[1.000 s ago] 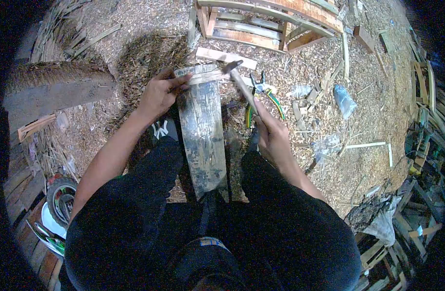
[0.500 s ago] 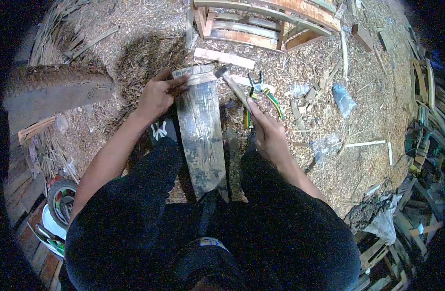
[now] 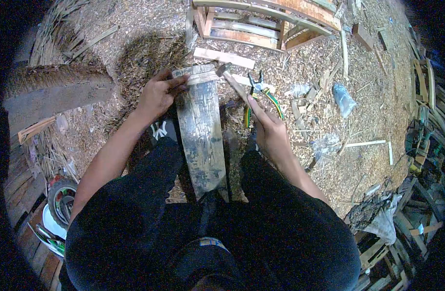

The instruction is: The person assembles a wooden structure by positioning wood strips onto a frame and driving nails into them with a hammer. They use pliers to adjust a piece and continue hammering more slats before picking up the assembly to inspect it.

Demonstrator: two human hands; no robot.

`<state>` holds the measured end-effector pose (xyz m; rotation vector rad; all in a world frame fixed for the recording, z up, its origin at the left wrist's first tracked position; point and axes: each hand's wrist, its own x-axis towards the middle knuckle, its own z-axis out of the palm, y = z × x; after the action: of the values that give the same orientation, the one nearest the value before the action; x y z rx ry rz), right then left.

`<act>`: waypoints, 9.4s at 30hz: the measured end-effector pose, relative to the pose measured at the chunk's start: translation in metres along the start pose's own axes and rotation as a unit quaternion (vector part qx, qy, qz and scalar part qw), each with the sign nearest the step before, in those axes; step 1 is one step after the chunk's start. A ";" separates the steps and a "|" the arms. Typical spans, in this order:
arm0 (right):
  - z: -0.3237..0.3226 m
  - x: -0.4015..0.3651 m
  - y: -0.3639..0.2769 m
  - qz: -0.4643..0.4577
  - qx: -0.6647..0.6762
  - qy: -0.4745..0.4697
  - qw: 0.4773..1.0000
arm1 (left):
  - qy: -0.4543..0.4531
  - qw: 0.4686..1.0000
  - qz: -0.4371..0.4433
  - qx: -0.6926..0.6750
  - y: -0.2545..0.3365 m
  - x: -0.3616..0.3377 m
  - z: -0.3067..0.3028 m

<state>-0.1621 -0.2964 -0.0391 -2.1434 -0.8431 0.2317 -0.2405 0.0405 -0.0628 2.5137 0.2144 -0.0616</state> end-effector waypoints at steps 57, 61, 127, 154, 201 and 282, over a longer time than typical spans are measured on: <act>0.009 -0.003 0.073 0.118 -0.213 0.024 0.970 | -0.082 0.995 -0.058 0.008 0.014 0.025 -0.030; 0.011 0.016 0.070 0.182 -0.250 -0.042 0.950 | -0.091 0.991 -0.097 0.024 0.025 0.027 -0.032; 0.043 0.080 -0.012 0.204 0.144 -0.313 0.916 | 0.007 0.980 -0.181 -0.081 -0.031 0.020 -0.064; -0.002 0.062 0.033 0.199 0.175 -0.233 0.936 | 0.112 0.815 -0.182 -0.539 -0.012 0.053 -0.022; 0.063 0.105 0.019 0.299 0.297 -0.144 0.896 | 0.137 0.972 0.099 0.165 -0.026 0.003 -0.027; -0.019 0.042 -0.025 0.062 -0.101 -0.117 0.986 | -0.047 0.991 0.098 -0.078 -0.039 -0.009 -0.046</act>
<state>-0.1338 -0.2700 -0.0029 -2.3939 -0.8974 0.4897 -0.2560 0.0970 -0.0465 2.3560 -0.0657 -0.0804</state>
